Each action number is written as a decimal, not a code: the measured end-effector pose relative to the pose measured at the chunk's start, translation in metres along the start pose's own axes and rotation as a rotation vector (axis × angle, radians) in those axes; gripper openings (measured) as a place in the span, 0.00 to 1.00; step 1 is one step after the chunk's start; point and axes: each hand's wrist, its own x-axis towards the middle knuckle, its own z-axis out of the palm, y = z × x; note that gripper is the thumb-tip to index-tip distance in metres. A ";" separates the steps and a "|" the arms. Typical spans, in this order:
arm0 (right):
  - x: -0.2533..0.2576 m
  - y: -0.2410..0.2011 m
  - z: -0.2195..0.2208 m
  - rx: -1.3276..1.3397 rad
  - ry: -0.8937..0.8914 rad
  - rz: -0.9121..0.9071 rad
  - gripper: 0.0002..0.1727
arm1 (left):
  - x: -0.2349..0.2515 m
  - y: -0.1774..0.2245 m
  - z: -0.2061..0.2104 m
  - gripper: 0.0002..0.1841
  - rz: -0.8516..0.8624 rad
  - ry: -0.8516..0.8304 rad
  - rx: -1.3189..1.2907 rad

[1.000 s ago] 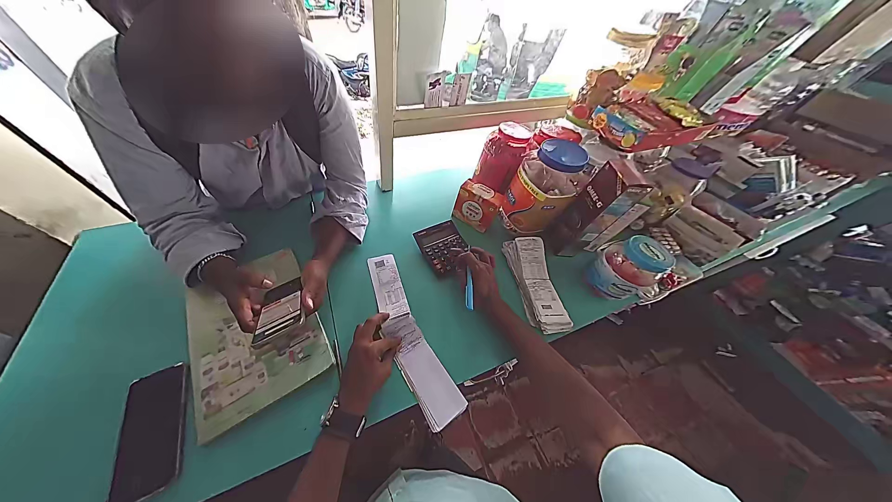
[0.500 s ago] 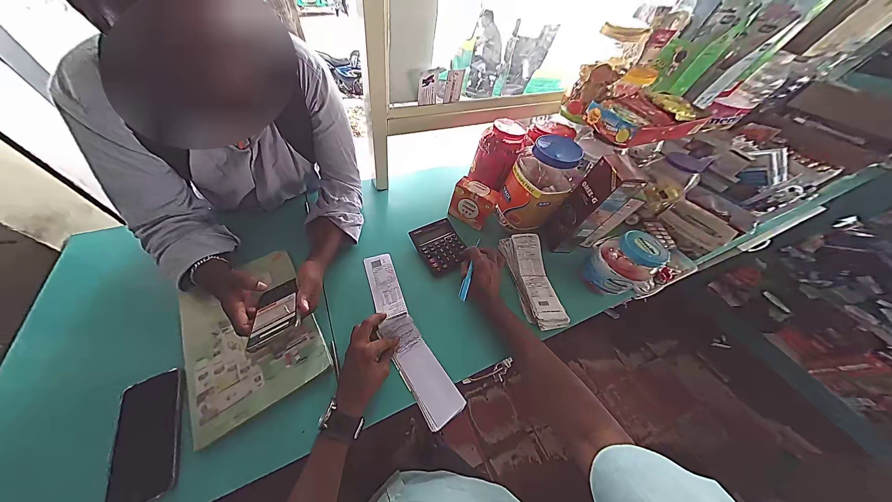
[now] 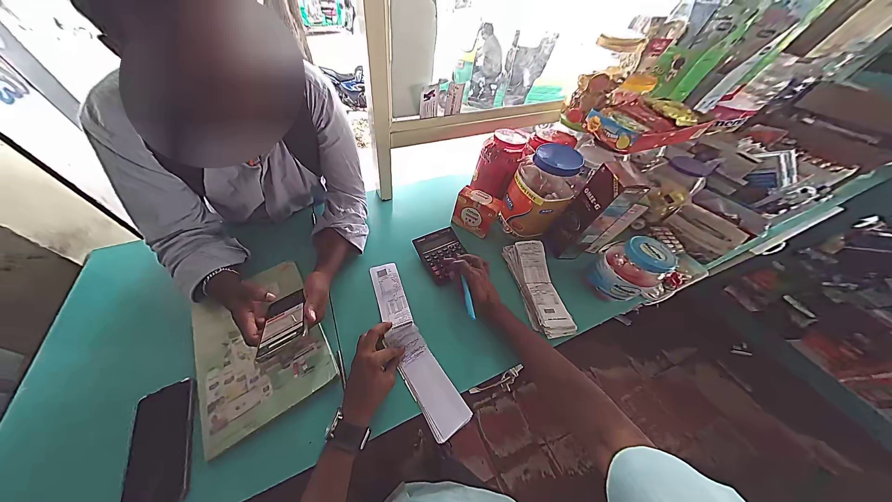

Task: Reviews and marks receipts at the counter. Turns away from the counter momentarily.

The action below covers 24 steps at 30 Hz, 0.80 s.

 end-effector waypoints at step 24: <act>-0.125 -0.167 0.020 0.493 0.002 0.264 0.05 | 0.002 0.006 -0.003 0.07 -0.062 -0.099 0.003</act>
